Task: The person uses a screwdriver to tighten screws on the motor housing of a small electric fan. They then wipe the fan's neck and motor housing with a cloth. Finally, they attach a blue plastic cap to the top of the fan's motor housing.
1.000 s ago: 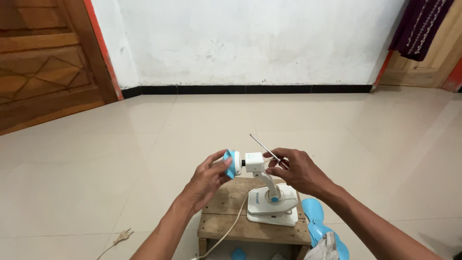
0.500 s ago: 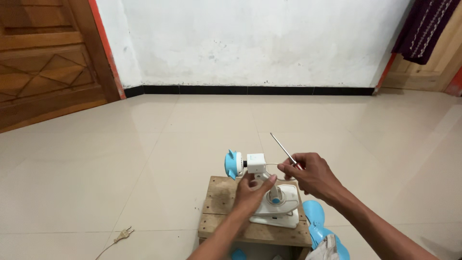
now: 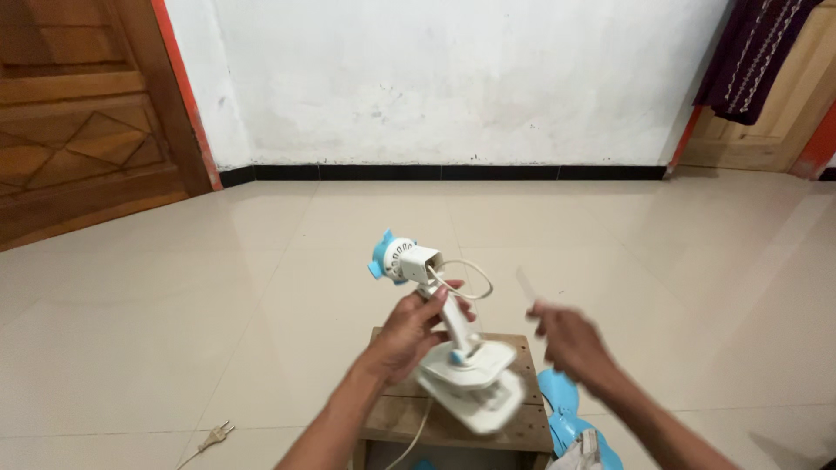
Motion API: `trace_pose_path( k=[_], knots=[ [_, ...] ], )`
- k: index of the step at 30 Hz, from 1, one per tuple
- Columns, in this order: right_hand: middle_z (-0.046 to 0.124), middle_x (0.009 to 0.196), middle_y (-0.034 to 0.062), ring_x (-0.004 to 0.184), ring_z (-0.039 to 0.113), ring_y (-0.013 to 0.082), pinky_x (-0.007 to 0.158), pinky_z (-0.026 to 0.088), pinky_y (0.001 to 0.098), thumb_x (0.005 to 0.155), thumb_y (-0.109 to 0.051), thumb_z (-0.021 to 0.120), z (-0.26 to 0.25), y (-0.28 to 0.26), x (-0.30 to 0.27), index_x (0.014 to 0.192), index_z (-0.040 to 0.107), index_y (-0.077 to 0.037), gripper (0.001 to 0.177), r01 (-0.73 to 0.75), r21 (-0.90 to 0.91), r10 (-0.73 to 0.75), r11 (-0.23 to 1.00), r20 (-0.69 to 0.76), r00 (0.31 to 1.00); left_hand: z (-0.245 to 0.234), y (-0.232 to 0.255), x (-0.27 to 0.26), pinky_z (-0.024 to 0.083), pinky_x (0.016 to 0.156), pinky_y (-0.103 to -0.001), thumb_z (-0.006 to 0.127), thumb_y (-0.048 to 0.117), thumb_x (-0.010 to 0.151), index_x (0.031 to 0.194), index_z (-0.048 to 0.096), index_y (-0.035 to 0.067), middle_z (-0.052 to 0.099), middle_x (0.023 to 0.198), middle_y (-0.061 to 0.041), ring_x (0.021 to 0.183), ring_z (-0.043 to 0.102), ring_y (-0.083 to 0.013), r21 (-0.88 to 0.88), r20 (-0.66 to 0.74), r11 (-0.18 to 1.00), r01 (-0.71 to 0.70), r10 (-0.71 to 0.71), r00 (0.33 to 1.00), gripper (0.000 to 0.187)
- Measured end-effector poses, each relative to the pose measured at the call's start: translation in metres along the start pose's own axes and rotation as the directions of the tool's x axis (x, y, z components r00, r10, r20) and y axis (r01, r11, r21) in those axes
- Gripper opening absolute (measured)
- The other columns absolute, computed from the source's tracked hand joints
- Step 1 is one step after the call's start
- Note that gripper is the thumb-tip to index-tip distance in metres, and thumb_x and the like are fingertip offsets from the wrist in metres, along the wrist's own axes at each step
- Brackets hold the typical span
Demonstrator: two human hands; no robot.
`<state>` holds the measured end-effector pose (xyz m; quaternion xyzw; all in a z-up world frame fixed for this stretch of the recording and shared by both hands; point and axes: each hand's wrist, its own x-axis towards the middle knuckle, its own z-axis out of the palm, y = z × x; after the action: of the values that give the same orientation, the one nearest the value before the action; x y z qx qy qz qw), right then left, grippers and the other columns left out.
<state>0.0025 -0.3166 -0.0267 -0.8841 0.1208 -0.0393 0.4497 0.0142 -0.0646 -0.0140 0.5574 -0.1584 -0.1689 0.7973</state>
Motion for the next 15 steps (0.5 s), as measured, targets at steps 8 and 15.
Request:
trace_pose_path(
  k=[8,15],
  knots=[
    [0.067,0.097,0.0165,0.087,0.068,0.0279,0.081,0.055,0.043,0.099,-0.033,0.061,0.094,0.068,0.009,0.12,0.069,-0.005,0.035,0.328,-0.276,-0.312,0.903,0.102,0.945,-0.042,0.023,-0.017,0.049,0.087,-0.039,0.043,0.021,0.093,0.124,0.056,-0.003,0.058,0.089,-0.01,0.086,0.056,-0.0196,-0.209,-0.001,0.968,-0.14,0.143,0.99,0.041],
    [0.059,0.106,0.0117,0.101,0.068,0.0264,0.087,0.055,0.0422,0.09,-0.025,0.066,0.133,0.054,-0.024,0.12,0.062,-0.015,0.032,0.374,-0.26,-0.378,0.89,0.034,0.925,-0.044,0.051,-0.036,0.048,0.076,-0.04,0.037,0.037,0.089,0.121,0.054,0.001,0.053,0.082,-0.006,0.078,0.053,-0.0213,-0.391,-0.073,0.903,-0.18,0.165,0.984,0.051]
  ],
)
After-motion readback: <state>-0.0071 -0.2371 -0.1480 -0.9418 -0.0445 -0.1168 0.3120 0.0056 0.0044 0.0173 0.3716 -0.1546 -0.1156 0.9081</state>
